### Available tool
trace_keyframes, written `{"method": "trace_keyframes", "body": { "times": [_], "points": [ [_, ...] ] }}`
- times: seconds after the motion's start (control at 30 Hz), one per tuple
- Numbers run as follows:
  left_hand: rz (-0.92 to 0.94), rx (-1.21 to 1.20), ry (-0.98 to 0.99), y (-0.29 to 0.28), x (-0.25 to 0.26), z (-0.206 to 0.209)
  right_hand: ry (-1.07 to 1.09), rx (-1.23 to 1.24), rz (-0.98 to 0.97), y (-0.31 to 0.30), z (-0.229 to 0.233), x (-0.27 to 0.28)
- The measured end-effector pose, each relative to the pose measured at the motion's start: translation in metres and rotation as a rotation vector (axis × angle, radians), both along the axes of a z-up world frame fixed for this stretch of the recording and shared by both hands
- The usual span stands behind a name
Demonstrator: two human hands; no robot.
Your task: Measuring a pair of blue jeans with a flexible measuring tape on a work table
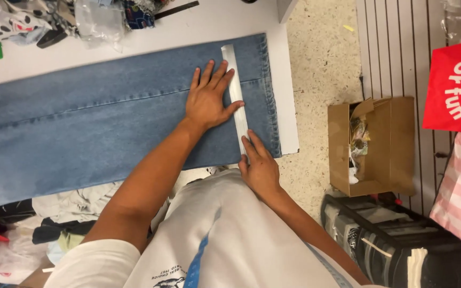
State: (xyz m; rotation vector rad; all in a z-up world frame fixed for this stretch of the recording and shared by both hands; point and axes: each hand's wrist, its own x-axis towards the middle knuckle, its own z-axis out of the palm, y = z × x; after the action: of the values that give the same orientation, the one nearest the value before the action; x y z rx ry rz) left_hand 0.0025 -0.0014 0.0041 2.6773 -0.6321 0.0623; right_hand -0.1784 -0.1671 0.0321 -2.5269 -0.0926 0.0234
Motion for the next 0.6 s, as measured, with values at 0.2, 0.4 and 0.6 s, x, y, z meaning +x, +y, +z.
{"method": "trace_keyframes", "body": {
  "times": [0.2,0.4,0.6],
  "points": [
    [-0.039,0.052,0.115,-0.003,0.002,0.007,-0.019,0.027,0.005,-0.002,-0.002,-0.004],
    [-0.113,0.070,0.081,0.002,0.004,0.011,-0.017,0.082,-0.036,0.000,-0.015,-0.009],
    [-0.139,0.299,0.374,-0.010,0.007,0.055,0.036,0.291,-0.169,-0.002,-0.005,-0.020]
  ]
}}
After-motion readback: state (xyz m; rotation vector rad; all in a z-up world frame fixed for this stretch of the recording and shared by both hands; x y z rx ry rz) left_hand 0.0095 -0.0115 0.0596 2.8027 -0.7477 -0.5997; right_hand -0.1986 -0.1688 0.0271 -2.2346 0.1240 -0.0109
